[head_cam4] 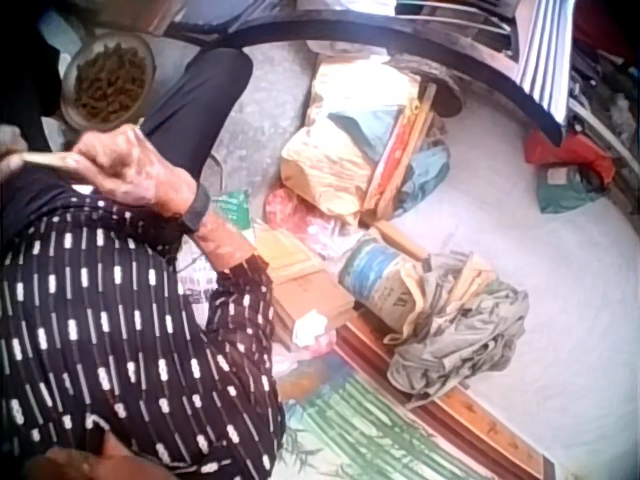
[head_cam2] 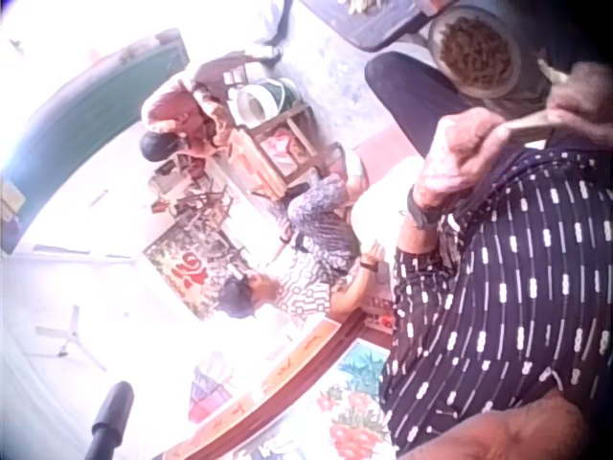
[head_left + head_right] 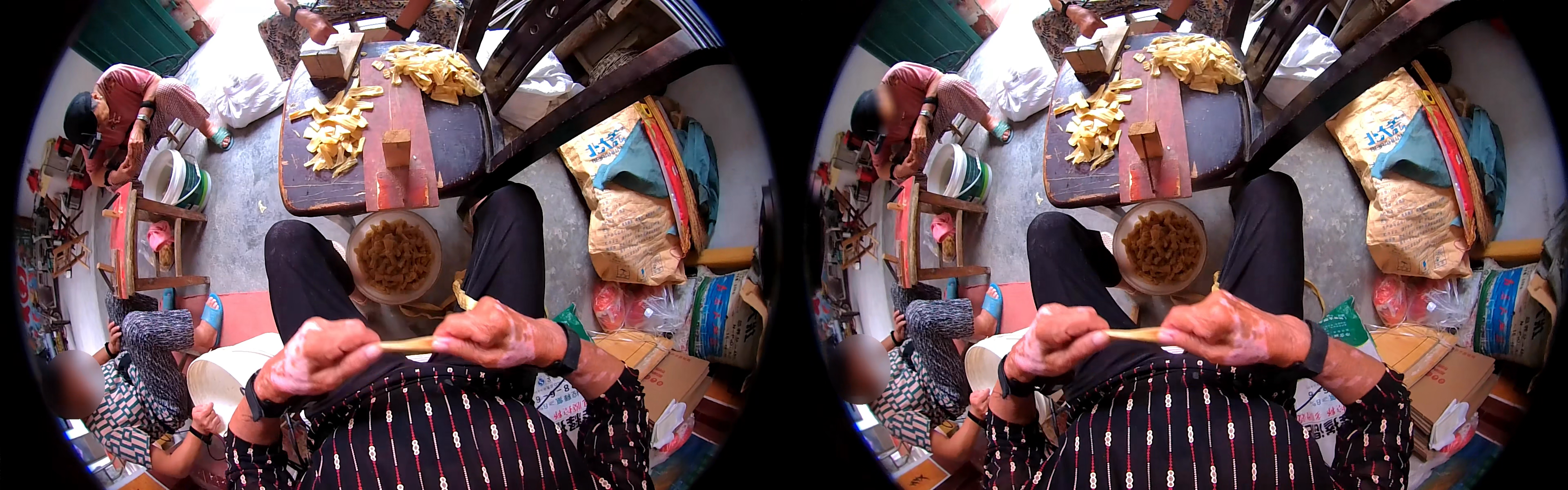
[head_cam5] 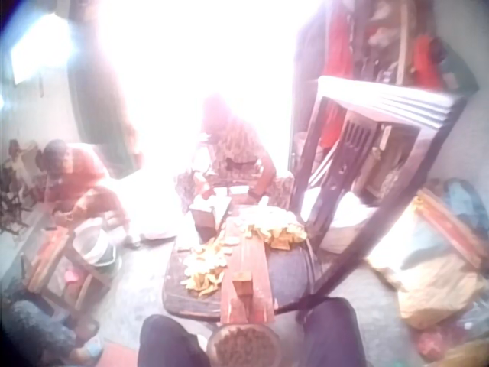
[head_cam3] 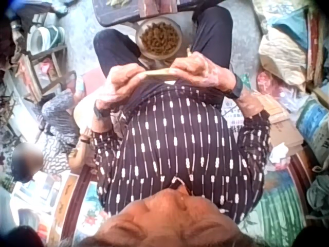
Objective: The person is folding and sorting thin, yellowish vegetable pieces by hand and placing them into a bucket.
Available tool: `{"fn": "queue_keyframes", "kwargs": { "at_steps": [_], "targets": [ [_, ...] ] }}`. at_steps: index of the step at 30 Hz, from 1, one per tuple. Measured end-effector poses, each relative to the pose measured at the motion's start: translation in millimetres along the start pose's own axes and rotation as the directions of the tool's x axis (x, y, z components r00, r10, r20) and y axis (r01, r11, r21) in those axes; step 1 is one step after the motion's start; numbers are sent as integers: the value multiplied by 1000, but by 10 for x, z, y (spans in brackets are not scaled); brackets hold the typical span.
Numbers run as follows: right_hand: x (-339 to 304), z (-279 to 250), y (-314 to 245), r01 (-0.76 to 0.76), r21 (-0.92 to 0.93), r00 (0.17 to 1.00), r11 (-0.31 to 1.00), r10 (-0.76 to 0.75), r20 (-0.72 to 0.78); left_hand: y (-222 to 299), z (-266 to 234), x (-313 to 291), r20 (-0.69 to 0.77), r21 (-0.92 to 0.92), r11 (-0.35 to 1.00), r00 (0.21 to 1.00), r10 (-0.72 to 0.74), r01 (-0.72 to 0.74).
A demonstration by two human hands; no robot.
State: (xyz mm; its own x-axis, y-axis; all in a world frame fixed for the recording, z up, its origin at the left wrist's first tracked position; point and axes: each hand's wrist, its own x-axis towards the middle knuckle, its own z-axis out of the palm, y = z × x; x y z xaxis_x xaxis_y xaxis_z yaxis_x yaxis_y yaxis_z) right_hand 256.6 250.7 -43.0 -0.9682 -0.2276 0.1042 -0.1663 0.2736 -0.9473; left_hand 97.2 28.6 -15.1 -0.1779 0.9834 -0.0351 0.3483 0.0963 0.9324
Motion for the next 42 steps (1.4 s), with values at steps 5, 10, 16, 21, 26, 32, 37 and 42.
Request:
{"fn": "queue_keyframes", "kwargs": {
  "at_steps": [5,10,16,21,26,32,37,42],
  "targets": [
    [322,-187,250,-47,-109,996,993,38,-83,-326,-139,264,-187,12,997,980,-74,77],
    [552,-482,588,-158,-138,972,978,129,-198,-651,-239,743,-247,-79,981,950,-192,177],
    [744,-671,956,-167,-40,946,985,149,-288,-1021,-337,1153,-278,-183,975,945,-171,123],
    [856,-757,1113,-218,-8,930,976,205,-304,-1175,-392,1310,-286,-163,976,940,-185,143],
    [915,-789,1240,-284,11,920,959,276,-278,-1375,-346,1396,-343,-185,974,920,-191,134],
    [751,-759,1650,-164,-420,967,893,62,-245,-1531,-291,1352,-413,-63,990,900,-141,126],
    [657,-469,1293,-164,-5,926,986,153,-346,-1258,-215,974,-328,-80,979,922,-204,188],
    [456,-298,745,-117,-65,942,991,90,-324,-1248,-30,718,-384,334,940,920,74,64]
  ]
}}
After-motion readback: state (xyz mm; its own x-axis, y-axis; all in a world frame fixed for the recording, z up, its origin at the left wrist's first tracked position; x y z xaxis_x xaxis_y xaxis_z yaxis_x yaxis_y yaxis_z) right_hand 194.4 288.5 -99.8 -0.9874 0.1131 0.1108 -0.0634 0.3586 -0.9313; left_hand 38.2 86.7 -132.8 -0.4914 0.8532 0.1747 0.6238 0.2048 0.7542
